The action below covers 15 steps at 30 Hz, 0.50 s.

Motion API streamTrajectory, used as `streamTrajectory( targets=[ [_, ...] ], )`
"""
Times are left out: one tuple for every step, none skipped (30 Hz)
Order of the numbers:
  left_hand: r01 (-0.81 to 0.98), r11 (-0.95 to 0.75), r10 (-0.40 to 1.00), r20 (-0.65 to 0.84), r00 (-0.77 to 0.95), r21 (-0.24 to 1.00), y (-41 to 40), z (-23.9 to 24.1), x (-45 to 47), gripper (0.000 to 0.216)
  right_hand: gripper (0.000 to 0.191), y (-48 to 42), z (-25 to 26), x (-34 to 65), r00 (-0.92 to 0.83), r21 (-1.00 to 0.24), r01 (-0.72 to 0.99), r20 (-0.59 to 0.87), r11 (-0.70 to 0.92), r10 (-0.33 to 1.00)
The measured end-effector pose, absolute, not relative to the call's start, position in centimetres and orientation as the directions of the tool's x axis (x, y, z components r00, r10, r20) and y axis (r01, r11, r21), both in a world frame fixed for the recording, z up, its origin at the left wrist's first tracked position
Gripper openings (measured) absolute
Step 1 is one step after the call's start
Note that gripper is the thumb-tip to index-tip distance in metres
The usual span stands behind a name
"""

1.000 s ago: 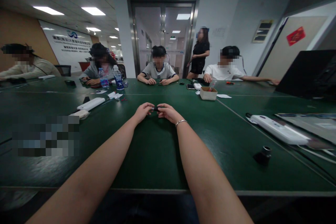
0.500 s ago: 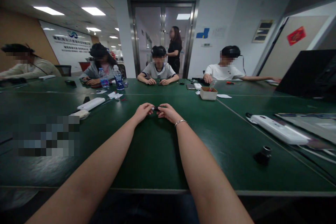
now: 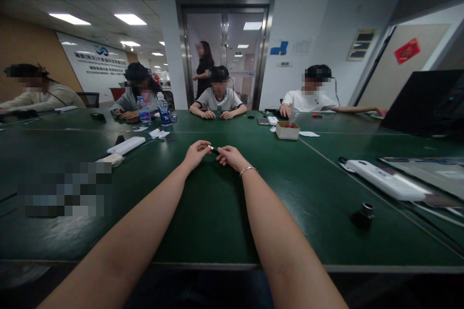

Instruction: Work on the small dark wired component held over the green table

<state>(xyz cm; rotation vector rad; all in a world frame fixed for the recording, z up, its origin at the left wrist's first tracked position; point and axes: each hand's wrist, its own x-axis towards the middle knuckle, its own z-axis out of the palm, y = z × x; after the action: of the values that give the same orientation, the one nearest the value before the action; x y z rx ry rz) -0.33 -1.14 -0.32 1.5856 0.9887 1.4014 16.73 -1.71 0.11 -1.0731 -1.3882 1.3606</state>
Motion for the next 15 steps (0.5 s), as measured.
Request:
streamTrajectory(
  targets=[
    [0.051,-0.368,0.928,0.363,0.089,0.929,-1.3,-0.1,-0.3,0.023,0.011,-1.7,0.0,16.7,-0.230,-0.999,-0.004,0.032,0.032,0.973],
    [0.045,-0.344,0.936,0.338,0.102,0.938,-1.5,0.0,-0.2,0.026,0.012,-1.6,-0.1,16.7,-0.227,-0.999,0.007,0.043,0.046,0.973],
    [0.037,-0.320,0.941,0.313,0.126,0.947,-1.7,0.1,0.0,0.027,0.015,-1.6,-0.3,16.6,-0.224,-0.997,0.027,0.059,0.066,0.973],
    [0.027,-0.300,0.943,0.292,0.157,0.954,-1.8,0.1,0.1,0.028,0.018,-1.6,-0.4,16.6,-0.224,-0.994,0.054,0.078,0.092,0.972],
    [0.018,-0.283,0.943,0.275,0.188,0.959,-1.9,0.1,0.2,0.027,0.020,-1.5,-0.5,16.5,-0.225,-0.989,0.088,0.098,0.120,0.969],
    [0.013,-0.270,0.941,0.261,0.213,0.963,-2.0,0.0,0.4,0.025,0.021,-1.5,-0.6,16.3,-0.224,-0.980,0.131,0.116,0.148,0.968],
    [0.012,-0.259,0.941,0.250,0.228,0.966,-2.0,-0.1,0.5,0.023,0.021,-1.5,-0.6,16.2,-0.217,-0.966,0.189,0.133,0.175,0.967],
    [0.016,-0.249,0.943,0.239,0.233,0.968,-1.9,-0.2,0.6,0.021,0.020,-1.6,-0.6,16.1,-0.199,-0.943,0.264,0.154,0.204,0.968],
    [0.022,-0.240,0.946,0.228,0.231,0.971,-1.9,-0.3,0.7,0.019,0.019,-1.7,-0.5,16.0,-0.171,-0.906,0.355,0.179,0.230,0.969],
    [0.029,-0.232,0.949,0.220,0.226,0.972,-1.8,-0.4,0.7,0.018,0.018,-1.8,-0.4,15.9,-0.144,-0.855,0.453,0.208,0.252,0.967],
    [0.035,-0.229,0.951,0.216,0.220,0.973,-1.7,-0.5,0.7,0.017,0.017,-2.0,-0.2,15.8,-0.126,-0.795,0.543,0.240,0.269,0.963],
    [0.046,-0.233,0.952,0.218,0.216,0.971,-1.6,-0.5,0.7,0.016,0.016,-2.2,-0.1,15.7,-0.124,-0.734,0.617,0.265,0.283,0.956],
    [0.063,-0.245,0.950,0.227,0.214,0.967,-1.6,-0.6,0.6,0.015,0.016,-2.4,0.1,15.6,-0.134,-0.681,0.671,0.278,0.294,0.951],
    [0.087,-0.261,0.947,0.238,0.216,0.961,-1.5,-0.6,0.6,0.015,0.017,-2.5,0.3,15.6,-0.151,-0.640,0.707,0.279,0.301,0.948],
    [0.114,-0.276,0.944,0.247,0.220,0.954,-1.6,-0.6,0.5,0.015,0.018,-2.6,0.4,15.5,-0.167,-0.611,0.731,0.273,0.305,0.947]
  ],
)
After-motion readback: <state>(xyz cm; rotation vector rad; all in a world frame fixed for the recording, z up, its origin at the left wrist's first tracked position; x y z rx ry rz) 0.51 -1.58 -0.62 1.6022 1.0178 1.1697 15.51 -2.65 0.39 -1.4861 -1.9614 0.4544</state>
